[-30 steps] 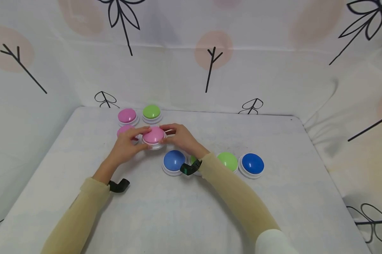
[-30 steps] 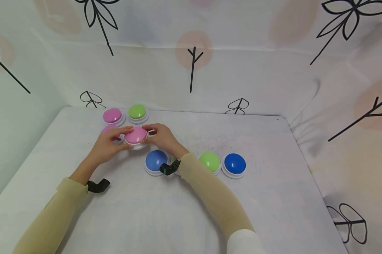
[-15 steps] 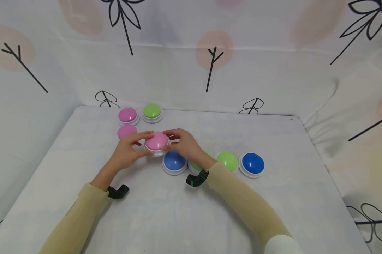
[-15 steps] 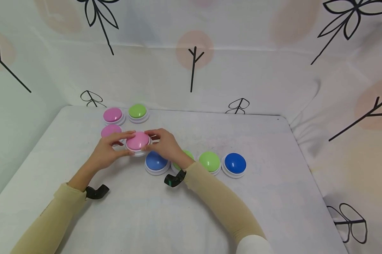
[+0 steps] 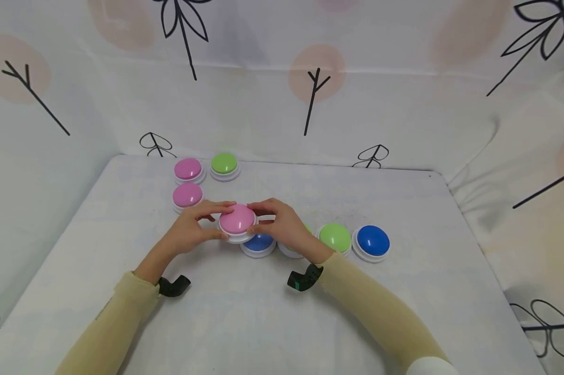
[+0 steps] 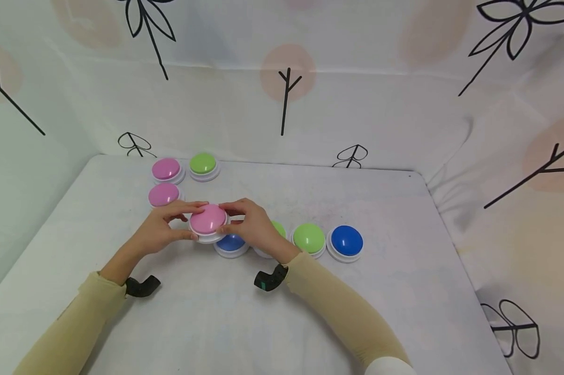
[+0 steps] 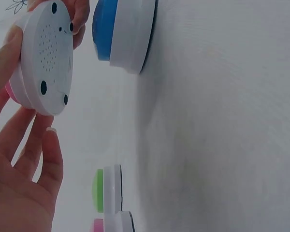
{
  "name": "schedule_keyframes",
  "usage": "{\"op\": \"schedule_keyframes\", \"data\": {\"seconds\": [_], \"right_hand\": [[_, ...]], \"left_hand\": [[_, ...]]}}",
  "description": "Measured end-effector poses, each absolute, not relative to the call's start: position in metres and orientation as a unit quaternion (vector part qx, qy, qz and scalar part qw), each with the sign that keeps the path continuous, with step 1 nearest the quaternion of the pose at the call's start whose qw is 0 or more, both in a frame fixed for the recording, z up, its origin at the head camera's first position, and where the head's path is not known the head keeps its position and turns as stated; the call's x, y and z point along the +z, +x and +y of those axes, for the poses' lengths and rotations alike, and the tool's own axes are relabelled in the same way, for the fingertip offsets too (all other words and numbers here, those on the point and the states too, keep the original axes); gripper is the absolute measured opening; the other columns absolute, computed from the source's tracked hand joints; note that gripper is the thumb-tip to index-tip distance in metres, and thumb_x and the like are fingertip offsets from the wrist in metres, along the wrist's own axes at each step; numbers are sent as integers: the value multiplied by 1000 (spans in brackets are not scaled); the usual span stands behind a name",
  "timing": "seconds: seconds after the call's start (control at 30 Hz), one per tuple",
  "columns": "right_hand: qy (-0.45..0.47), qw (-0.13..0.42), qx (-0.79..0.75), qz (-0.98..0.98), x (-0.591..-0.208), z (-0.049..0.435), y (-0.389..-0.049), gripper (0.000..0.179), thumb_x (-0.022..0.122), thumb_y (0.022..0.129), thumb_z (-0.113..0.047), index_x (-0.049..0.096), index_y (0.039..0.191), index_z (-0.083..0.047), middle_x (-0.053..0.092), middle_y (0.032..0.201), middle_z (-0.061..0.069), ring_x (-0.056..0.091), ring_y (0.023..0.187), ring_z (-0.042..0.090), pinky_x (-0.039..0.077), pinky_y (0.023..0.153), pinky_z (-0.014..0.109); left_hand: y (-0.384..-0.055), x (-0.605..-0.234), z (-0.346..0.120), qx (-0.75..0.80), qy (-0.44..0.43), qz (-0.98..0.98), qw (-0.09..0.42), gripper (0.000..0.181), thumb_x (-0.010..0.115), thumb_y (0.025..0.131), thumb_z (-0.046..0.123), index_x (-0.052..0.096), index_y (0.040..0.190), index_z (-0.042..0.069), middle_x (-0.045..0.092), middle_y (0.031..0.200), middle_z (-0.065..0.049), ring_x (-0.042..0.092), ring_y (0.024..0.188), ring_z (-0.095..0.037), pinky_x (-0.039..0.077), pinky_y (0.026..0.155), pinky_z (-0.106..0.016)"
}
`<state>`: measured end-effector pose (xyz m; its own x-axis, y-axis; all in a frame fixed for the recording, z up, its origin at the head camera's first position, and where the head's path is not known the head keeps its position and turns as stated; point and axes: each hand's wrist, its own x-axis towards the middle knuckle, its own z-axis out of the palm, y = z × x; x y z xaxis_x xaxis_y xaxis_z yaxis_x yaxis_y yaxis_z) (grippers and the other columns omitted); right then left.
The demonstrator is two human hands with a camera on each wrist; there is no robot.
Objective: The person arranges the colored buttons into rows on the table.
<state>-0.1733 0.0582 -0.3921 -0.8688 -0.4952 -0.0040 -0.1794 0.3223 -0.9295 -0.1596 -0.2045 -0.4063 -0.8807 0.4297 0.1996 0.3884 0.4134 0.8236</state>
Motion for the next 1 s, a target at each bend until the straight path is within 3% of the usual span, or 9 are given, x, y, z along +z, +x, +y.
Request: {"op": "schedule_keyframes", "data": {"seconds": [0.27,0.5,0.77,1.0], "right_hand": [[-200,148,-545,800,-396,66,-158,48,81,85,-17,65,130,-12,61,123,-1,59,115,16,51,97,33],[-211,122,-542,804,-399,74,-148,47,84,81,-17,69,126,-12,64,122,-2,61,113,20,54,91,29],[-213,101,-546,804,-409,82,-134,47,88,77,-20,73,122,-19,67,121,-4,60,115,17,55,91,39],[-223,111,-575,779,-416,88,-118,47,86,78,-10,72,123,-12,66,126,2,60,119,21,55,89,32]], "left_hand": [[-155,-411,-202,500,261,824,62,58,85,79,12,66,133,20,57,141,7,48,124,-13,49,91,-44],[-150,-413,-199,513,290,804,78,58,85,78,8,66,133,16,58,140,3,50,123,-15,49,90,-46],[-146,-416,-197,528,329,776,104,53,86,78,9,68,128,12,59,140,-2,50,124,-17,47,89,-41],[-141,-418,-192,520,343,771,133,54,87,76,12,69,127,12,60,138,-3,52,120,-17,48,89,-45]]}}
